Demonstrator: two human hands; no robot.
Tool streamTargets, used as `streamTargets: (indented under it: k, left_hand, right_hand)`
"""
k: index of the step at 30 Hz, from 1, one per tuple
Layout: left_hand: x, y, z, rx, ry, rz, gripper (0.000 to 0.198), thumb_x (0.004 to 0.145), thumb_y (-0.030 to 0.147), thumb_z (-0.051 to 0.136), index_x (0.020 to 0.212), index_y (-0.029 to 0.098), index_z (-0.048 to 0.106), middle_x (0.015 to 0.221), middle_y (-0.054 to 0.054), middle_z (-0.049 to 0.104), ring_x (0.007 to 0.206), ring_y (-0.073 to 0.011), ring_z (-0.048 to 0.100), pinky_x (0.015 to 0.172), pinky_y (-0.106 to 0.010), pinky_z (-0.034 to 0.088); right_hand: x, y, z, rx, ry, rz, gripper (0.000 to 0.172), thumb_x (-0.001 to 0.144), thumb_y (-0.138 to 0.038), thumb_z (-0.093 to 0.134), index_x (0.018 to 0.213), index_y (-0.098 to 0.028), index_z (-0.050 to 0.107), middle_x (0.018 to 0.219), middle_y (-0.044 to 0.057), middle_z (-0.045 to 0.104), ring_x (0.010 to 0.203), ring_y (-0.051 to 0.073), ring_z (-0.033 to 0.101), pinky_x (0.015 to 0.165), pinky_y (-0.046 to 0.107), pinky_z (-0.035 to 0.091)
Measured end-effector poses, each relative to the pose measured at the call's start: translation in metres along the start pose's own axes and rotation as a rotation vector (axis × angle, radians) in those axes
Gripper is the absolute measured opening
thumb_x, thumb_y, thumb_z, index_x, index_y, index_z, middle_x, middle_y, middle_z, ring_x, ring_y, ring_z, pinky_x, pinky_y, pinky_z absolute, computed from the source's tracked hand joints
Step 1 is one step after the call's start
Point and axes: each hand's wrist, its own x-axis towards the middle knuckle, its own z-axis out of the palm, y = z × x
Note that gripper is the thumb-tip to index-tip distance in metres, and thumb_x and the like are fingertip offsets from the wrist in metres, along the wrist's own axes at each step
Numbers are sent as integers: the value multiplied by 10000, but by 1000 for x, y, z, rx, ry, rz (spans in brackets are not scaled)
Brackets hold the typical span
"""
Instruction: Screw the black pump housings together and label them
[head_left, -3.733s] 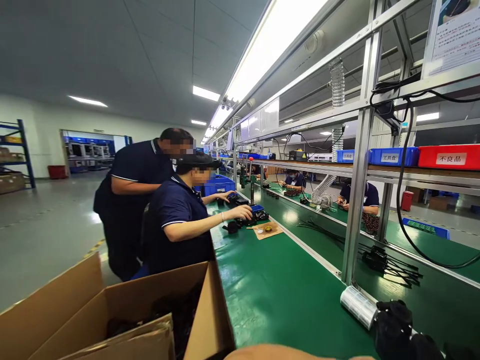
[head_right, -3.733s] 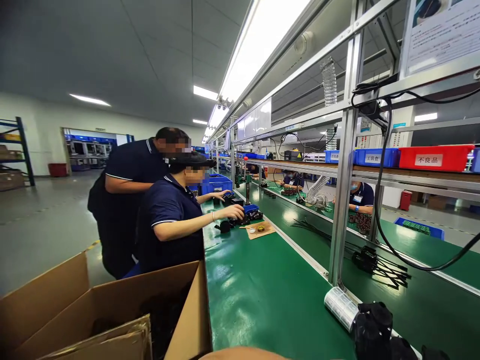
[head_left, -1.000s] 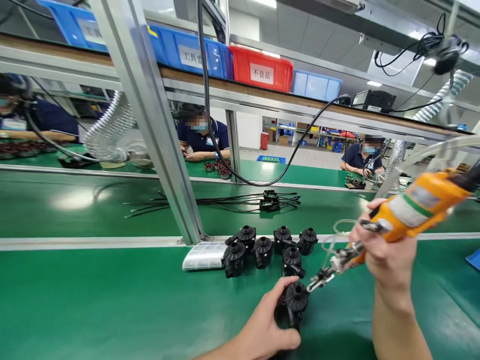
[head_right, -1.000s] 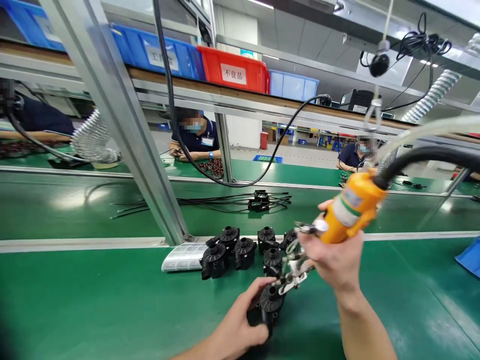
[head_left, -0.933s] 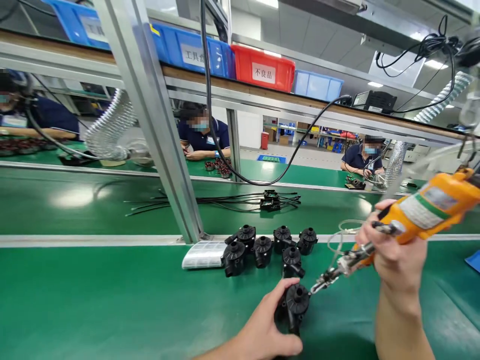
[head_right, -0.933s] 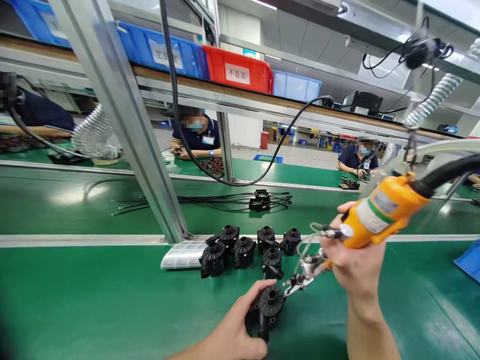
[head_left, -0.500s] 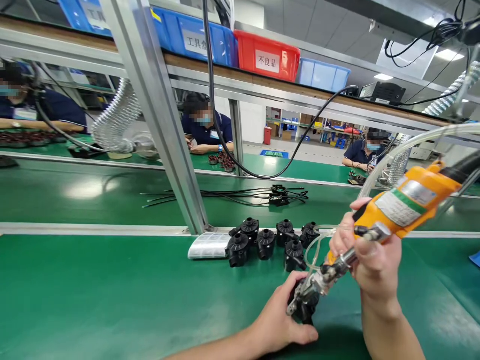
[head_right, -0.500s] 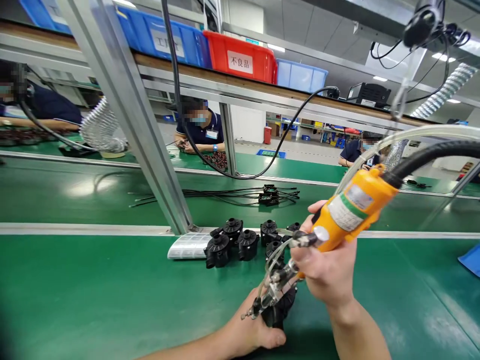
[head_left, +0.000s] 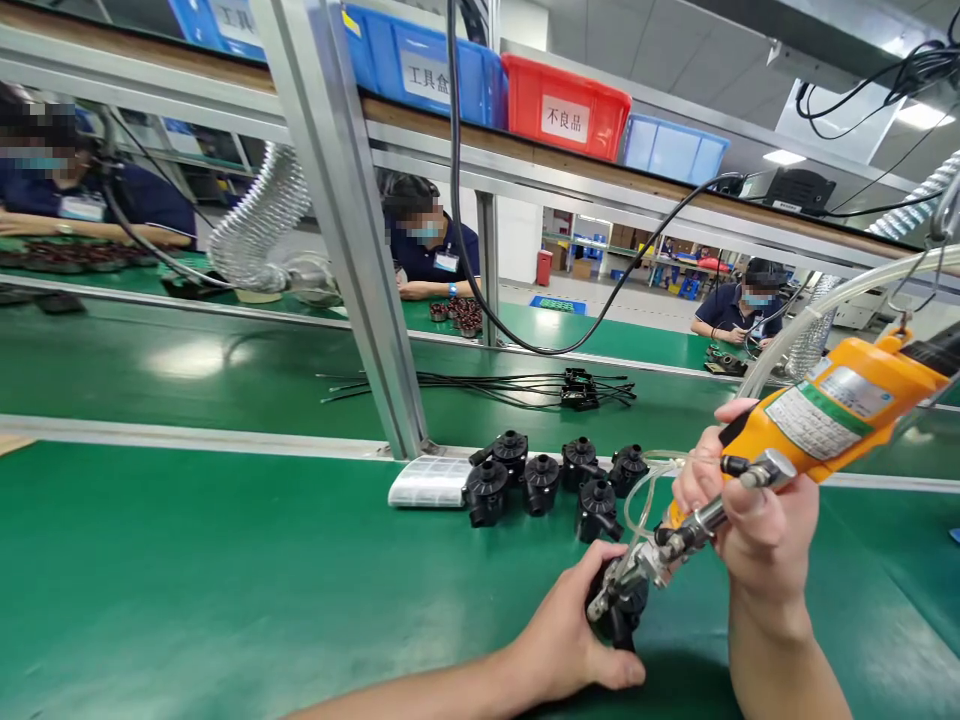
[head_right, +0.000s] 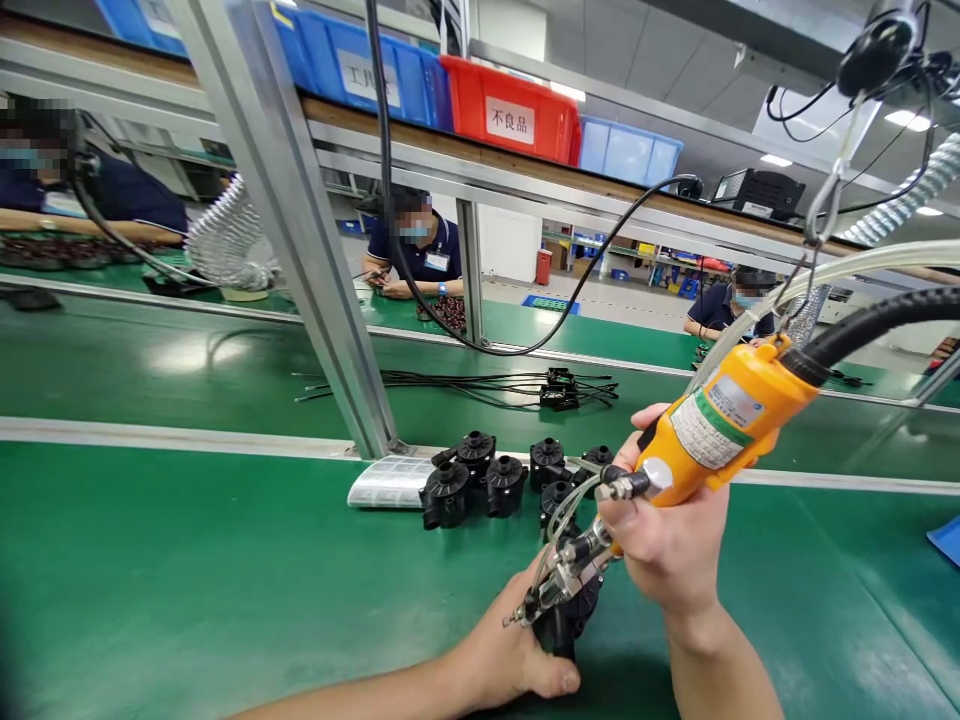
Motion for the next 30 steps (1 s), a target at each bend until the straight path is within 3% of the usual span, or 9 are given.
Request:
streamTargets:
  k: [3, 7, 13, 16, 21, 24, 26, 28, 30]
  left_hand:
    - [2, 5, 0, 15, -12, 3, 1033, 530, 591, 989, 1408, 235, 578, 1204, -75, 750, 1180, -387, 667, 1143, -470, 459]
    - [5, 24, 1, 6, -10, 28, 988, 603, 617, 931, 1439, 226, 579, 1327, -86, 718, 1260, -400, 628, 1153, -462, 465]
    - [9, 51, 1, 50, -29, 28, 933, 646, 485, 906, 1487, 242, 582, 1429, -65, 676, 1269, -376, 614, 1185, -452, 446]
    - [10, 53, 2, 59, -36, 5, 933, 628, 403, 888, 1491, 250, 572, 1411, -54, 685, 1265, -376, 614, 1174, -451, 456]
    - [8, 44, 3, 79, -30, 44, 985, 647, 385, 883, 1537, 234, 490, 1419, -84, 667, 1403, -397, 505, 1262, -472, 331]
    - [-1, 38, -1, 153, -30, -38, 932, 646, 418, 894, 1478, 244, 513, 1337, -82, 692, 1284, -382, 584, 1161, -461, 443]
    - [-8, 40, -7, 227, -29, -154, 873, 623, 407, 901, 1404, 256, 544, 1238, -59, 711, 1155, -345, 636, 1040, -425, 523]
    - [-14, 48, -15, 358, -11, -258, 851, 565, 383, 924, 1331, 256, 575, 1191, -56, 697, 1099, -324, 635, 986, -412, 544]
    - [-14, 60, -25, 562, 26, -300, 873, 478, 371, 961, 1271, 227, 624, 1277, -111, 650, 1177, -367, 587, 1044, -474, 514]
  right_hand:
    - [0, 3, 4, 81, 0, 32, 562, 803, -473, 897, 1205, -261, 565, 813, -24, 539, 590, 119, 504, 515, 255, 459]
    - [-8, 4, 27, 95, -6, 8, 576, 711, -334, 961, 1133, -254, 577, 807, -30, 562, 584, 107, 530, 506, 226, 491]
    - [-15, 8, 48, 30, -15, -14, 504, 699, -369, 937, 1033, -223, 590, 723, -41, 542, 500, 86, 462, 407, 194, 440]
    - [-18, 11, 45, 34, -27, 10, 529, 666, -337, 953, 1033, -223, 589, 707, -47, 534, 506, 89, 461, 413, 193, 441]
    - [-18, 13, 42, 79, -22, 22, 468, 674, -235, 919, 1002, -230, 585, 674, -69, 525, 498, 83, 467, 465, 194, 475]
    - [-11, 8, 27, 137, 27, 32, 508, 648, -202, 933, 1037, -241, 609, 757, -47, 596, 551, 96, 525, 490, 200, 480]
    - [-4, 0, 3, 235, 116, 29, 546, 648, -275, 962, 1069, -267, 614, 746, -56, 597, 552, 110, 535, 500, 221, 485]
    - [5, -11, -30, 349, 246, -33, 578, 626, -462, 984, 1039, -282, 622, 624, -86, 515, 459, 106, 441, 442, 227, 428]
    - [14, -22, -66, 358, 379, -174, 693, 500, -602, 1016, 975, -280, 628, 524, -105, 425, 379, 87, 277, 364, 228, 319]
